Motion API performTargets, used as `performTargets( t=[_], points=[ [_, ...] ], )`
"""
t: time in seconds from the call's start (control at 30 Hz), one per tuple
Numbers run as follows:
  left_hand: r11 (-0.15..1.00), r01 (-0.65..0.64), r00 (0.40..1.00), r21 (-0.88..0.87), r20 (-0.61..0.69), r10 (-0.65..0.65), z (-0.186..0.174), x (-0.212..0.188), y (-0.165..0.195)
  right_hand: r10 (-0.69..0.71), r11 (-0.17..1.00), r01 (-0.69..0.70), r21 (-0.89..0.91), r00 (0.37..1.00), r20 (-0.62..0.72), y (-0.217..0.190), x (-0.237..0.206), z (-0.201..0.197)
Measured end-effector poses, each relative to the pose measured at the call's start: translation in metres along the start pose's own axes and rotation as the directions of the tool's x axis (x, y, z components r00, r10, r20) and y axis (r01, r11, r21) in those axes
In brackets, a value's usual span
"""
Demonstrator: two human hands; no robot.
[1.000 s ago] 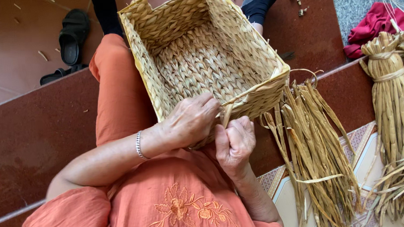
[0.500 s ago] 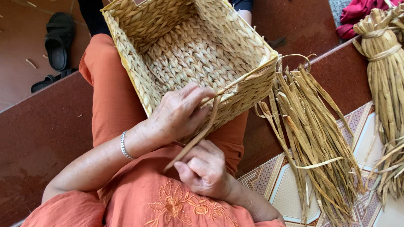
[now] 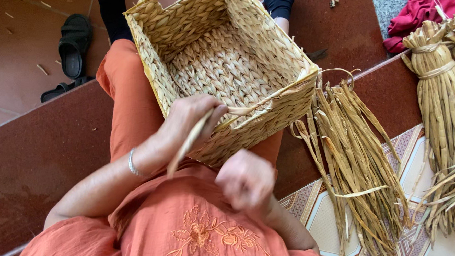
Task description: The person sits on stairs with a woven water hyacinth basket on their lap and weaves flat plant strips around the basket's rim, tucking and tightening the strips by hand to bind the edge, and reaches for new strips from a pile beside them as needed.
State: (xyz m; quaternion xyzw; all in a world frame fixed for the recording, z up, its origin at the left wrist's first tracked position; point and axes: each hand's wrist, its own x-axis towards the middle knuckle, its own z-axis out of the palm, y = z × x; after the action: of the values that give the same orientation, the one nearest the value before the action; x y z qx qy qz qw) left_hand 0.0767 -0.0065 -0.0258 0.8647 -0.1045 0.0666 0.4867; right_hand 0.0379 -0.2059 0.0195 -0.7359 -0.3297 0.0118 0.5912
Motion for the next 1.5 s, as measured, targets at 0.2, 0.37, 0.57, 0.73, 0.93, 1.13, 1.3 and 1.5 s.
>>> performTargets(
  t=[0.2,0.37,0.57,0.73,0.93,1.13,1.3,1.5],
  points=[
    [0.940,0.325,0.927,-0.108,0.236,-0.293,0.012,0.038,-0.026,0.591,0.787,-0.530,0.315,0.794,-0.140,0.047,0.012,-0.018],
    [0.939,0.338,0.896,-0.053,0.324,-0.305,-0.020,0.022,-0.021,0.669,0.669,-0.624,0.404,0.742,0.037,0.047,0.014,0.005],
    [0.911,0.404,0.880,-0.084,0.307,-0.362,-0.059,0.054,-0.018,0.648,0.685,-0.569,0.455,0.761,-0.024,0.054,0.045,0.005],
    [0.901,0.125,0.957,-0.414,-0.190,-0.220,-0.083,0.035,-0.040,0.449,0.877,-0.387,0.285,0.870,-0.203,0.061,0.026,0.005],
    [0.980,-0.015,0.998,-0.198,0.054,0.026,-0.056,-0.117,-0.059,0.446,0.889,-0.411,0.201,0.875,-0.187,0.053,-0.046,0.082],
    [0.992,-0.109,0.985,-0.056,0.127,0.115,-0.080,-0.140,-0.048,0.058,0.950,-0.092,-0.298,0.991,-0.121,0.039,-0.045,0.097],
    [0.972,-0.232,0.971,-0.040,0.043,0.234,-0.091,-0.137,-0.035,0.171,0.967,-0.196,-0.165,0.973,-0.153,0.024,-0.049,0.108],
    [0.940,-0.328,0.944,0.098,0.016,0.328,-0.096,-0.150,-0.046,0.426,0.895,-0.442,-0.068,0.889,-0.169,0.032,-0.069,0.127]
  ],
)
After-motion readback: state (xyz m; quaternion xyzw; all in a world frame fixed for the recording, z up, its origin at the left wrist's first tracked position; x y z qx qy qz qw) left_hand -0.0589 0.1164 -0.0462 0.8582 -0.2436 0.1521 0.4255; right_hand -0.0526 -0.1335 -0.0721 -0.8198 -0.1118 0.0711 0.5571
